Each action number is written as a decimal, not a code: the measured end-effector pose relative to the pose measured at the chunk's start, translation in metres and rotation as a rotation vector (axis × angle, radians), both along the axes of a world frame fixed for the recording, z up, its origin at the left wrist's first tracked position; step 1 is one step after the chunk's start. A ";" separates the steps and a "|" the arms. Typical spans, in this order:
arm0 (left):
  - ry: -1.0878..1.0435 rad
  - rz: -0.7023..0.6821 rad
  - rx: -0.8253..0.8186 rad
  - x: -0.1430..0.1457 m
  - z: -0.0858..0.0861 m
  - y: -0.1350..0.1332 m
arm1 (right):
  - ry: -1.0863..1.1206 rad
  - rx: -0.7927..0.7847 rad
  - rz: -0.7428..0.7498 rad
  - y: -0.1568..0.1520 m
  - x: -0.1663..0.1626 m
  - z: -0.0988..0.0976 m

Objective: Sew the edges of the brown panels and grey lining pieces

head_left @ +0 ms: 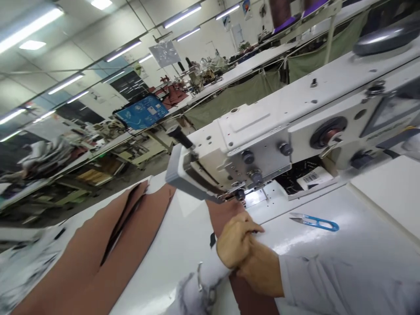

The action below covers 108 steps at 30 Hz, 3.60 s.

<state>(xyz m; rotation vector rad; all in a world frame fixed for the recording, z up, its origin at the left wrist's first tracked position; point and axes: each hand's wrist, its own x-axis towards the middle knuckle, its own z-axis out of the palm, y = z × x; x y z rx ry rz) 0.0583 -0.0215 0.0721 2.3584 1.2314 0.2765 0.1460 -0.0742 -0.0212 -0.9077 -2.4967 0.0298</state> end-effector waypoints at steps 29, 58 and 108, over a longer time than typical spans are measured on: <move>0.091 -0.084 0.752 -0.066 -0.080 0.015 | -0.014 0.182 0.068 0.028 0.018 0.006; -0.026 -0.045 0.630 -0.056 -0.085 0.036 | -0.046 0.163 0.069 0.022 0.015 0.003; -0.013 -0.020 0.545 -0.056 -0.072 0.019 | 0.109 -0.073 0.112 0.058 0.029 0.005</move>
